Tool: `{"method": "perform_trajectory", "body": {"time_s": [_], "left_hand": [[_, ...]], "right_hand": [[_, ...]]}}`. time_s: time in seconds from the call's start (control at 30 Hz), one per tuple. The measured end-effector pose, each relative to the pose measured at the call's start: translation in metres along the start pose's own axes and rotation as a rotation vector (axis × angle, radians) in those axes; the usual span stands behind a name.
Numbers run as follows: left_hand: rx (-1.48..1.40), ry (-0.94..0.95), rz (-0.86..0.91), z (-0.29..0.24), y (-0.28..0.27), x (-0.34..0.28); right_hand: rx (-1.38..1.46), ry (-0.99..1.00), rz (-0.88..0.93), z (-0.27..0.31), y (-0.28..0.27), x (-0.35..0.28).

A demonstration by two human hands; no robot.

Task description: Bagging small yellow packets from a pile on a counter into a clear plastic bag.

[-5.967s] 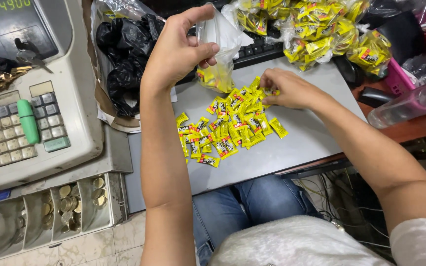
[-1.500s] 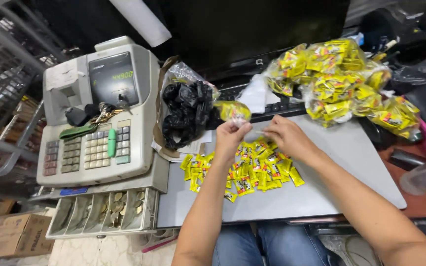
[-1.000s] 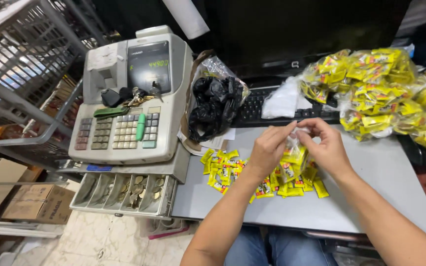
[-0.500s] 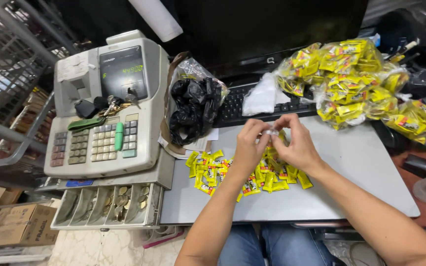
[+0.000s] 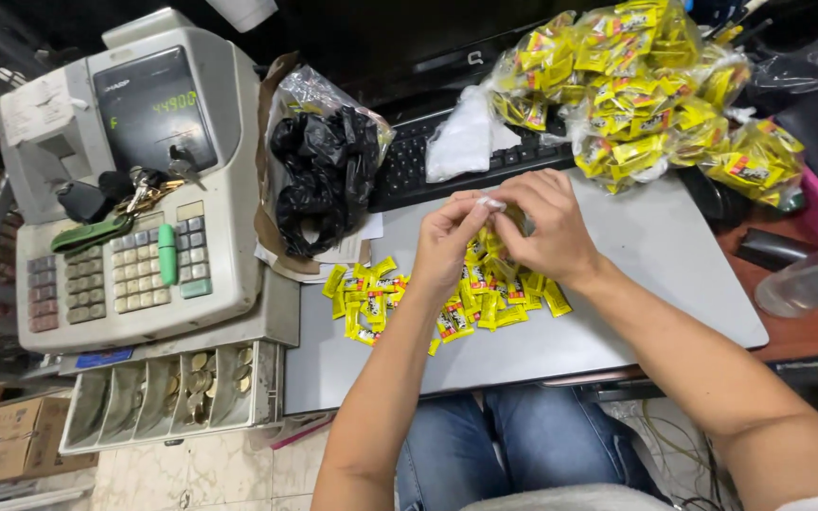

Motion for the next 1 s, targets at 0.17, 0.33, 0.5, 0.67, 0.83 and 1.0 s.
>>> {"method": "perform_trajectory", "body": {"time_s": [0.17, 0.33, 0.5, 0.67, 0.83, 1.0], "left_hand": [[0.200, 0.098, 0.033, -0.002, -0.004, -0.001], [0.522, 0.230, 0.229, -0.001, 0.017, 0.001], [0.357, 0.238, -0.033, -0.007, -0.003, 0.000], [0.386, 0.248, -0.065, -0.019, -0.017, 0.007], [0.692, 0.221, -0.217, -0.029, -0.052, 0.016], [0.809, 0.292, -0.137, -0.022, -0.052, 0.018]], "right_hand": [[0.060, -0.088, -0.016, 0.003, -0.009, 0.004], [0.208, -0.033, -0.121, -0.025, -0.031, 0.014], [0.338, 0.382, 0.433, -0.023, 0.007, 0.006], [0.239, 0.398, 0.439, -0.044, 0.017, 0.025], [-0.779, 0.309, 0.496, -0.123, 0.020, 0.069], [-0.576, -0.037, 0.295, -0.066, 0.038, 0.081]]}}
Point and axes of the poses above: each hand's wrist, its own x-axis towards the middle knuckle, its own y-axis out of the palm, z = x × y, the point moved 5 cm from there along x, towards the middle knuckle, and after that the axes turned 9 degrees about y, right-handed, at the moved point
